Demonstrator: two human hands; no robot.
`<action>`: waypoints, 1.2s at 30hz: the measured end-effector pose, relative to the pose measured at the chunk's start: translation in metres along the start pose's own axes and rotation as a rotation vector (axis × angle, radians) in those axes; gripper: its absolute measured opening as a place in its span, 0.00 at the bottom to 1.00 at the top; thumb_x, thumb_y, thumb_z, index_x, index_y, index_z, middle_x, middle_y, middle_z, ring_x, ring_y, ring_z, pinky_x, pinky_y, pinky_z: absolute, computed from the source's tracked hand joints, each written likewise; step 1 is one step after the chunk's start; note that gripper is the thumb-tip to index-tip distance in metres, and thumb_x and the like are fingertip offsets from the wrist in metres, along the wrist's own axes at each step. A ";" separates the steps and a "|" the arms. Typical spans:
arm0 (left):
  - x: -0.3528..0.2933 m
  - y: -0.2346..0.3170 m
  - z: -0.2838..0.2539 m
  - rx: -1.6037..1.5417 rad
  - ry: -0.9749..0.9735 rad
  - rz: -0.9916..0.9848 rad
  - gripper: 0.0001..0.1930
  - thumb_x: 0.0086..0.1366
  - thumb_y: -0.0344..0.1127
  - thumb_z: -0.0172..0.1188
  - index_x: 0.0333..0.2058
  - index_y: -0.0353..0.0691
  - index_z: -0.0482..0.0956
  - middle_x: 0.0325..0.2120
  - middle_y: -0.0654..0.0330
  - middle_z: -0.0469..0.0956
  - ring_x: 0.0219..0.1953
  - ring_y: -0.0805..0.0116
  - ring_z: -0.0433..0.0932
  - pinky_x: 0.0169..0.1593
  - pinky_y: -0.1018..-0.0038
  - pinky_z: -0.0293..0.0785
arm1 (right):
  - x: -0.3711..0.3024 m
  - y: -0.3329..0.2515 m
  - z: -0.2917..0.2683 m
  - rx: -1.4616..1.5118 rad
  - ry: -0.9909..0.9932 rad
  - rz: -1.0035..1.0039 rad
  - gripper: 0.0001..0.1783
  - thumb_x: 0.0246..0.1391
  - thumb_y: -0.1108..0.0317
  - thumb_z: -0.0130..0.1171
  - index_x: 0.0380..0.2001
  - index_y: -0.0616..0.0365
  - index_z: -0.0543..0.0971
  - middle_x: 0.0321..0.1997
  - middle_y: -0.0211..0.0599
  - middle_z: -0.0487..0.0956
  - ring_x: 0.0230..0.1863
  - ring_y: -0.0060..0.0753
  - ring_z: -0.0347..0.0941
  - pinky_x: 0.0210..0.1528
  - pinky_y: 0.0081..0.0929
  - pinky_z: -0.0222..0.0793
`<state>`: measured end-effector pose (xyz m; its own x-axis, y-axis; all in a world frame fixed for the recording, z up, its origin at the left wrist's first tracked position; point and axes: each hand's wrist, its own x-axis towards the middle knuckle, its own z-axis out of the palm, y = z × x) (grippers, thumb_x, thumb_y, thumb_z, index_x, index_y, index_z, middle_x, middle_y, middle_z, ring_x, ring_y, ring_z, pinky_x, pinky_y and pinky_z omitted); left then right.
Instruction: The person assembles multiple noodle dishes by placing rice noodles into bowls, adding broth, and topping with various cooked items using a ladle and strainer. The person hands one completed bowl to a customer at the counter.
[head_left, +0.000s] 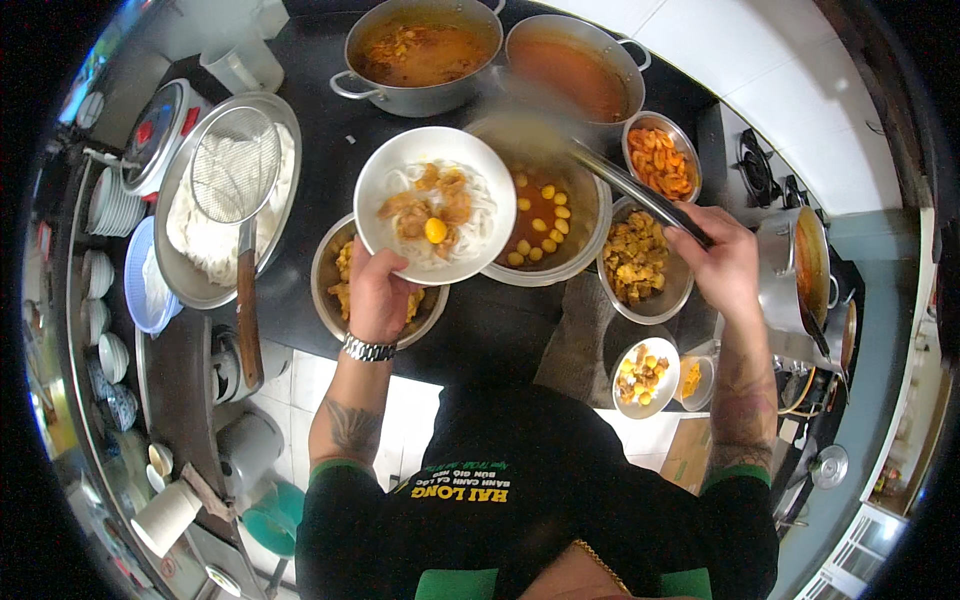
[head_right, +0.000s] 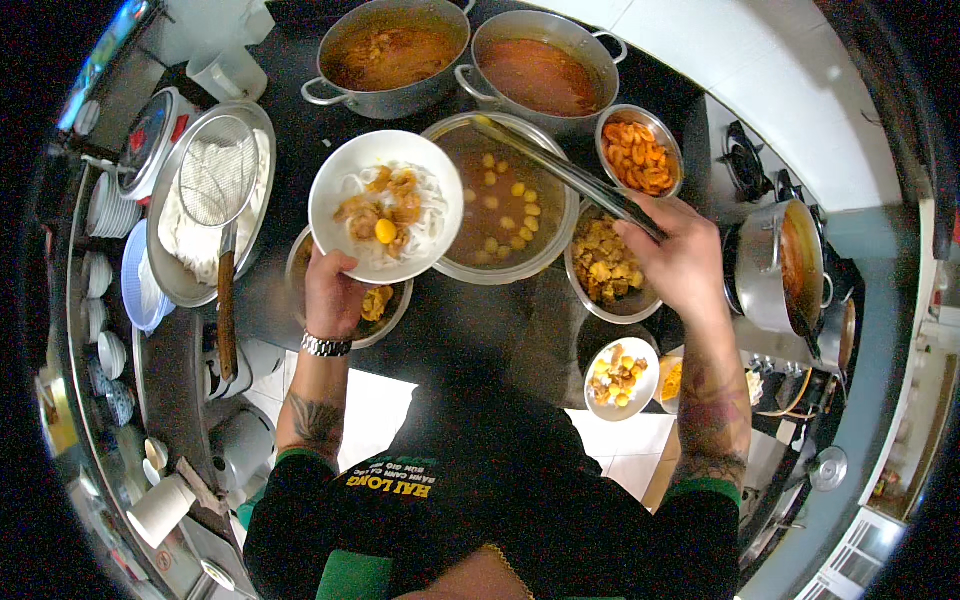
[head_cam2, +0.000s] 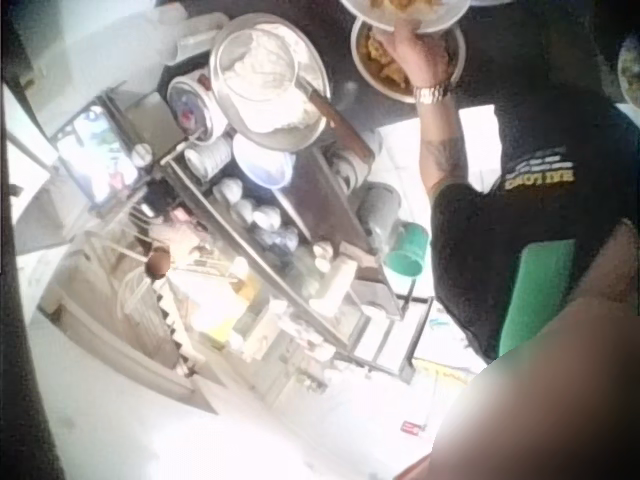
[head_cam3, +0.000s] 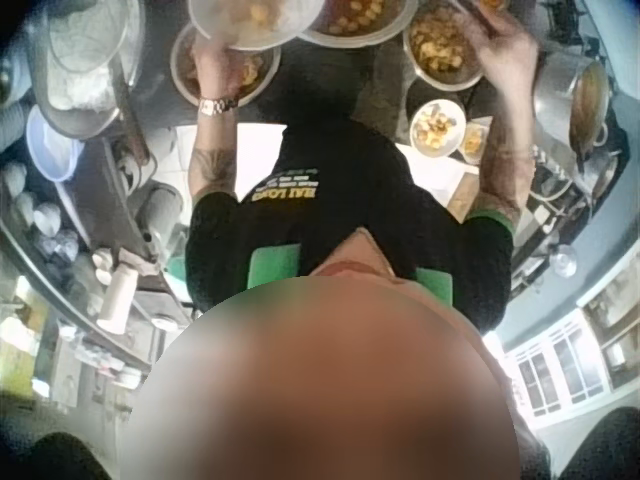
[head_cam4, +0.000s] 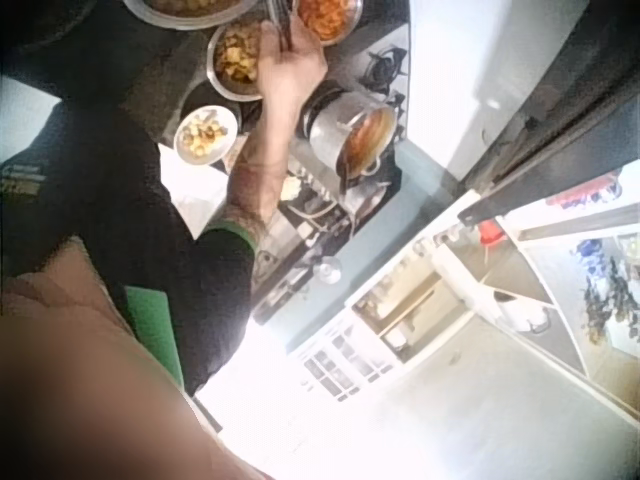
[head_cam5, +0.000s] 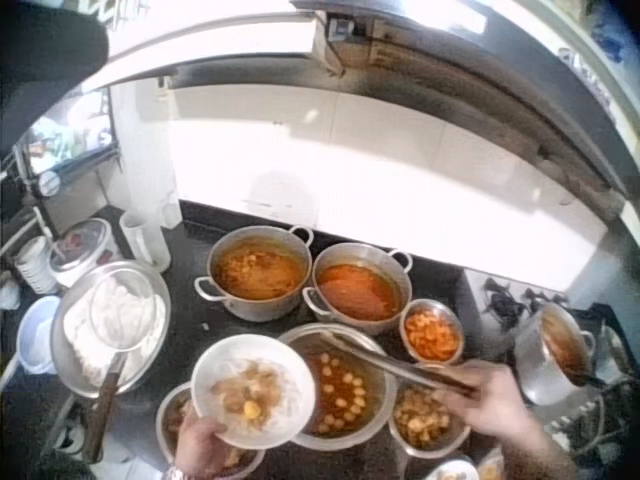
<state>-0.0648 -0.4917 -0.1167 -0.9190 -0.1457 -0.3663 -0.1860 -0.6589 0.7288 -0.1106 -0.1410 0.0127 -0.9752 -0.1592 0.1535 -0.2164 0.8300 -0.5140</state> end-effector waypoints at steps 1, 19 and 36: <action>0.000 0.000 0.001 -0.002 -0.015 -0.013 0.30 0.51 0.22 0.45 0.56 0.32 0.58 0.49 0.46 0.70 0.47 0.54 0.78 0.39 0.64 0.84 | -0.002 -0.011 -0.004 0.056 -0.025 -0.045 0.18 0.46 0.72 0.68 0.43 0.62 0.81 0.37 0.42 0.81 0.38 0.33 0.78 0.42 0.25 0.72; -0.006 -0.001 -0.002 -0.070 -0.030 -0.002 0.35 0.48 0.21 0.44 0.60 0.35 0.57 0.52 0.48 0.69 0.51 0.55 0.75 0.47 0.66 0.81 | 0.008 -0.020 -0.011 -0.038 -0.052 -0.044 0.20 0.45 0.68 0.68 0.43 0.63 0.81 0.41 0.49 0.81 0.43 0.42 0.79 0.47 0.30 0.72; -0.004 0.005 -0.009 0.035 0.125 -0.013 0.35 0.46 0.24 0.47 0.59 0.33 0.60 0.53 0.50 0.69 0.54 0.54 0.74 0.53 0.61 0.77 | 0.002 0.058 0.111 -0.423 -0.229 0.042 0.24 0.53 0.56 0.59 0.48 0.61 0.76 0.41 0.50 0.78 0.39 0.51 0.78 0.41 0.43 0.75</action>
<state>-0.0588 -0.5010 -0.1163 -0.8664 -0.2299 -0.4432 -0.2114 -0.6353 0.7428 -0.1304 -0.1529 -0.1107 -0.9779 -0.1954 -0.0746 -0.1858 0.9753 -0.1197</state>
